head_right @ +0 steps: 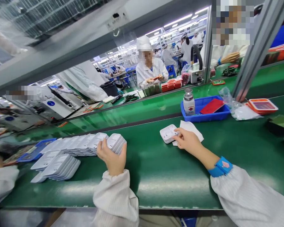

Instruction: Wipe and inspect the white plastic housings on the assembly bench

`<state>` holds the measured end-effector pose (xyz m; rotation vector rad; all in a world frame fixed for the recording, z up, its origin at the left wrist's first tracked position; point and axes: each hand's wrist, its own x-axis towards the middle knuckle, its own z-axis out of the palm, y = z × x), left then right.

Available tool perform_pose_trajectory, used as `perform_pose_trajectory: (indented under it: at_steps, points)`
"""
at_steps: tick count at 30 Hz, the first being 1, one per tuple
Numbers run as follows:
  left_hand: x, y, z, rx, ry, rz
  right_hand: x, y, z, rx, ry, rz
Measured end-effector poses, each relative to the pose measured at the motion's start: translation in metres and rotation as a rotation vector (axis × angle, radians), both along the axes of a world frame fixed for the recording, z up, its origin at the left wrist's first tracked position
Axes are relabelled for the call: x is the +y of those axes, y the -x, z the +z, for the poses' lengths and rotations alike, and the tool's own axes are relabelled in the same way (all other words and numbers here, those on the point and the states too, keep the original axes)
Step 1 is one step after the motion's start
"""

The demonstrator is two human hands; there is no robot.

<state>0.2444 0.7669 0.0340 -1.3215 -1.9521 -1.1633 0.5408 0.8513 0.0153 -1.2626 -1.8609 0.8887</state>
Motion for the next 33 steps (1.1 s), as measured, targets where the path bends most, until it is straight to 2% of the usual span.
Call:
perform_pose_trajectory:
  at_steps: [3,6,8,10,14,18,23,26,29,33]
  points:
    - [0.011,-0.025,0.001,0.090,0.011,-0.319,0.009,-0.001,-0.004,0.022,0.024,0.004]
    - [0.024,-0.063,-0.001,0.108,0.220,-0.682,0.013,0.000,-0.007,0.067,0.048,0.015]
    - [0.035,-0.087,-0.004,0.120,0.332,-0.845,0.012,0.000,-0.008,0.100,0.060,0.020]
    - [0.047,-0.103,-0.008,0.056,0.435,-0.931,0.011,0.000,-0.009,0.129,0.071,0.021]
    - [0.065,-0.108,-0.012,-0.156,0.572,-0.997,0.010,0.002,-0.012,0.150,0.085,0.031]
    - [0.064,-0.092,-0.011,-0.293,0.578,-0.995,0.005,0.007,-0.016,0.145,0.096,0.054]
    - [0.056,-0.083,-0.008,-0.771,0.643,-1.093,-0.006,0.014,-0.015,0.125,0.143,0.103]
    - [0.056,-0.085,-0.004,-0.969,0.689,-1.123,-0.009,0.015,-0.013,0.127,0.156,0.132]
    - [0.057,-0.086,-0.001,-1.056,0.722,-1.138,-0.010,0.014,-0.014,0.143,0.174,0.156]
    - [0.056,-0.086,0.000,-1.043,0.722,-1.150,-0.009,0.013,-0.015,0.132,0.192,0.160]
